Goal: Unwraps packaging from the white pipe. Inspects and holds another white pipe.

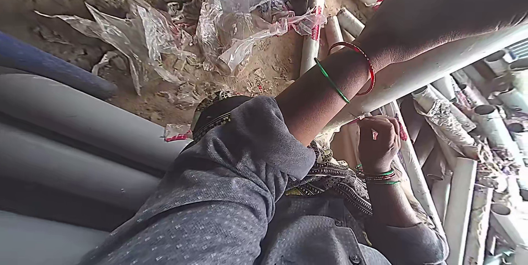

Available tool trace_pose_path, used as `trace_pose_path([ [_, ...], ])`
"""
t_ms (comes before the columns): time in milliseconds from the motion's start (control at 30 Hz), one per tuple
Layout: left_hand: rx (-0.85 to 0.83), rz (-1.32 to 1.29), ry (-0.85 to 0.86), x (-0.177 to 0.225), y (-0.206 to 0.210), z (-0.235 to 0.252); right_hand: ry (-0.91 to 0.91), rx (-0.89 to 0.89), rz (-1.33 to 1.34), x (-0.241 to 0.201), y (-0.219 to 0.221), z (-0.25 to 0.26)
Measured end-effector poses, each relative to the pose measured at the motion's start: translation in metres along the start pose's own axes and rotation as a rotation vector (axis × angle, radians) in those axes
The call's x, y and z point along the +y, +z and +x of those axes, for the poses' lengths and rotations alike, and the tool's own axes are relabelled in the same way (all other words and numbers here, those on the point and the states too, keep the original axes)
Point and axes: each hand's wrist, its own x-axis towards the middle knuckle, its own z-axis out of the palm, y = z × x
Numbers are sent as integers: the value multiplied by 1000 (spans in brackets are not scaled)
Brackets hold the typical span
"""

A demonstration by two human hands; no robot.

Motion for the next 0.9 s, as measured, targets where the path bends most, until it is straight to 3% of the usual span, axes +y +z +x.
trace_pose_path([
  [167, -16, -84, -16, 4, -2, -3, -34, -85, -68, 10, 13, -19],
  [300, 4, -72, -62, 7, -3, -3, 113, -258, -58, 6, 13, -38],
  [467, 23, -95, -31, 5, 0, -7, 190, -48, 171, -6, -15, 3],
  [567, 12, 18, -27, 5, 0, -8, 193, 65, 227, -8, -31, 28],
  [733, -73, 13, -26, 10, -2, -11, 122, 111, 161, -9, -53, 55],
  [900, -136, -158, -118, 17, -6, -12, -6, 113, 17, -16, -56, 73],
])
